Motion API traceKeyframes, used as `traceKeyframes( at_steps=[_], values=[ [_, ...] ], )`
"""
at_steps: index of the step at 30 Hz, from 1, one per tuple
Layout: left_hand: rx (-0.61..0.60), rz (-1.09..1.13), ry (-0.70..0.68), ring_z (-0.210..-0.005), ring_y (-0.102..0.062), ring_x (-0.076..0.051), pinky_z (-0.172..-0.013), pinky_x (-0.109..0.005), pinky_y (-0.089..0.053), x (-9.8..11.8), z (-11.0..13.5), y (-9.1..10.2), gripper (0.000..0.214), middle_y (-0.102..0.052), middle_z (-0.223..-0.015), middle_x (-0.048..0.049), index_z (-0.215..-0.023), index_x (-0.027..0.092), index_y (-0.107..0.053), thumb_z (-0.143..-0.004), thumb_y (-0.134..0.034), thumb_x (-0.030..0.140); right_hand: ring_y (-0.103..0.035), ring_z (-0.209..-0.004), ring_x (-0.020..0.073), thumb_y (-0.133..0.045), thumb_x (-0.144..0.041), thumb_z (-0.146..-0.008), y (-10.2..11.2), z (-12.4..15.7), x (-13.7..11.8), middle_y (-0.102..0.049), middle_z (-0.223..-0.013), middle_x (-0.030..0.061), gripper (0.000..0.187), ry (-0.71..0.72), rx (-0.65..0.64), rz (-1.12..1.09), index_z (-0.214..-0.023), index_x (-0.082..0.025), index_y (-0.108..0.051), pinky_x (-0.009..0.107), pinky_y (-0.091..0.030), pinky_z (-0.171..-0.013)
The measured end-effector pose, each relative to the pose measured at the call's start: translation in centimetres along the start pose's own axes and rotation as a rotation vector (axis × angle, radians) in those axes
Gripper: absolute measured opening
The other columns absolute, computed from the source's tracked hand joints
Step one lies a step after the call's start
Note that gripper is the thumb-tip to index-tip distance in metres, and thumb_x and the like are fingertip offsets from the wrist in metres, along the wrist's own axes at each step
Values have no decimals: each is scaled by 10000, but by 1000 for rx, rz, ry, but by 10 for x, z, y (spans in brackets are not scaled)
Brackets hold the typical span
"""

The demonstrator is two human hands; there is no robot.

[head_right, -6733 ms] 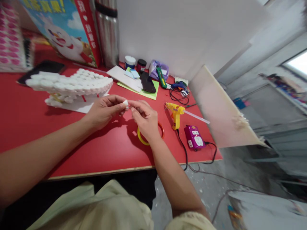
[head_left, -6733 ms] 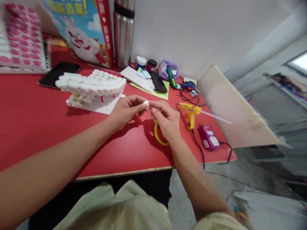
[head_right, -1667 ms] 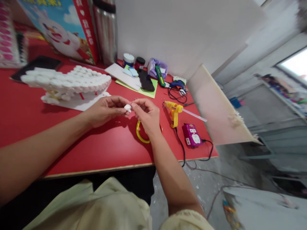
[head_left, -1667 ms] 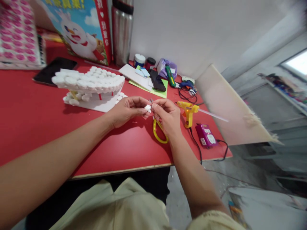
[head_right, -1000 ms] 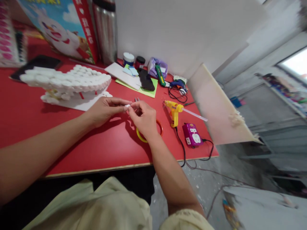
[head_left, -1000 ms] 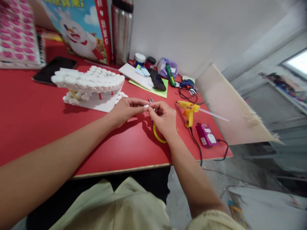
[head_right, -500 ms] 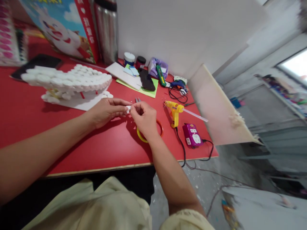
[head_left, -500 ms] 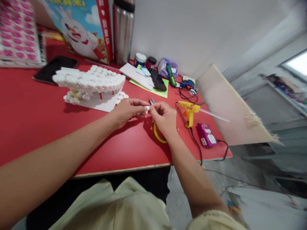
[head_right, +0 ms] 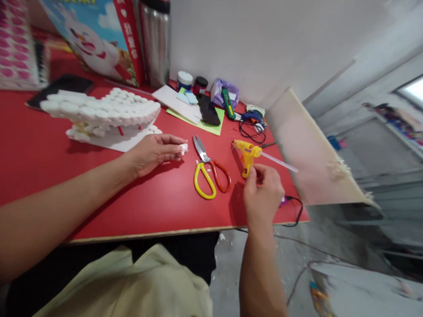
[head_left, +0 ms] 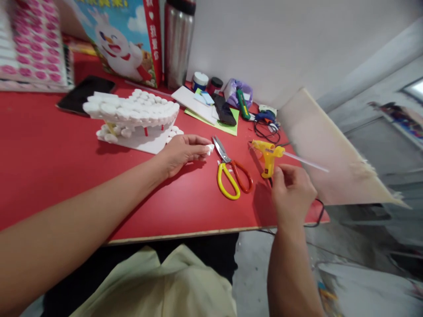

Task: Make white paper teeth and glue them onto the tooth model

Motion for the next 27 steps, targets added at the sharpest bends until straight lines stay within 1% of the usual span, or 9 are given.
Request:
traceKeyframes(
  at_steps=[3, 6, 10, 14, 17, 19, 20, 22, 27],
  values=[
    [5, -17, -14, -719, -690, -114, -752, -269, -582, -1, 0, 0, 354, -769, -831, -48, -928, 118, -775, -626, -938, 202, -661, -951, 330, -609, -411, -924, -2, -5, 26, -712, -1009, 176, 247, -29, -24, 135, -1002, -189, -684, 482, -511, -880],
    [5, -40, -33, -720, -692, -116, -763, -281, -591, -2, -1, 0, 386, -769, -828, -36, -950, 128, -774, -619, -948, 224, -663, -869, 281, -640, -446, -868, -22, -21, 41, -724, -957, 141, 287, -97, -126, 20, -966, -182, -695, 432, -527, -819],
    [-5, -80, -74, -723, -686, -120, -768, -296, -592, -2, -3, 2, 399, -763, -813, -39, -956, 127, -771, -625, -951, 258, -575, -635, 193, -721, -475, -786, -51, -43, 54, -650, -675, 45, 306, -245, -261, -63, -723, -183, -654, 337, -467, -632],
    [1, -129, -111, -723, -681, -130, -758, -313, -584, 0, -4, 4, 410, -758, -821, -51, -966, 120, -770, -635, -946, 286, -560, -551, 141, -763, -362, -711, -65, -51, 58, -652, -608, 17, 213, -458, -326, -367, -698, -161, -695, 260, -406, -510],
    [17, -158, -121, -698, -668, -130, -748, -326, -580, 1, -4, 5, 391, -744, -807, -45, -980, 119, -767, -665, -921, 293, -567, -539, 112, -776, -326, -711, -57, -47, 43, -672, -619, 13, 179, -485, -265, -577, -736, -152, -748, 222, -416, -493],
    [21, -171, -128, -693, -665, -130, -741, -324, -577, 1, -4, 5, 373, -740, -803, -43, -983, 123, -763, -681, -905, 290, -613, -560, 116, -810, -324, -708, -49, -38, 25, -734, -726, 31, 187, -508, -257, -720, -790, -161, -768, 220, -462, -499],
    [21, -179, -133, -692, -666, -131, -737, -322, -577, 1, -4, 5, 368, -740, -806, -42, -983, 126, -762, -685, -901, 290, -648, -585, 129, -819, -318, -716, -45, -32, 14, -762, -797, 41, 186, -510, -293, -787, -818, -169, -776, 227, -485, -503],
    [25, -199, -144, -693, -669, -132, -732, -317, -575, 1, -3, 5, 361, -740, -812, -40, -981, 131, -763, -688, -899, 294, -684, -598, 160, -809, -340, -770, -39, -19, -11, -752, -744, 49, 175, -476, -405, -856, -783, -169, -773, 251, -534, -527],
    [27, -210, -174, -726, -672, -127, -736, -290, -564, 3, -2, 4, 321, -748, -849, -45, -964, 127, -770, -697, -889, 260, -723, -640, 189, -761, -392, -868, -37, 6, -55, -753, -696, 70, 298, -351, -626, -819, -681, -160, -752, 280, -597, -632]
  ],
)
Point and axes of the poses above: each hand's wrist, its own z-axis away from the middle knuckle, its own y-axis out of the back of the hand, x = y × z, the point moved 5 cm from there along -z, towards the middle knuckle
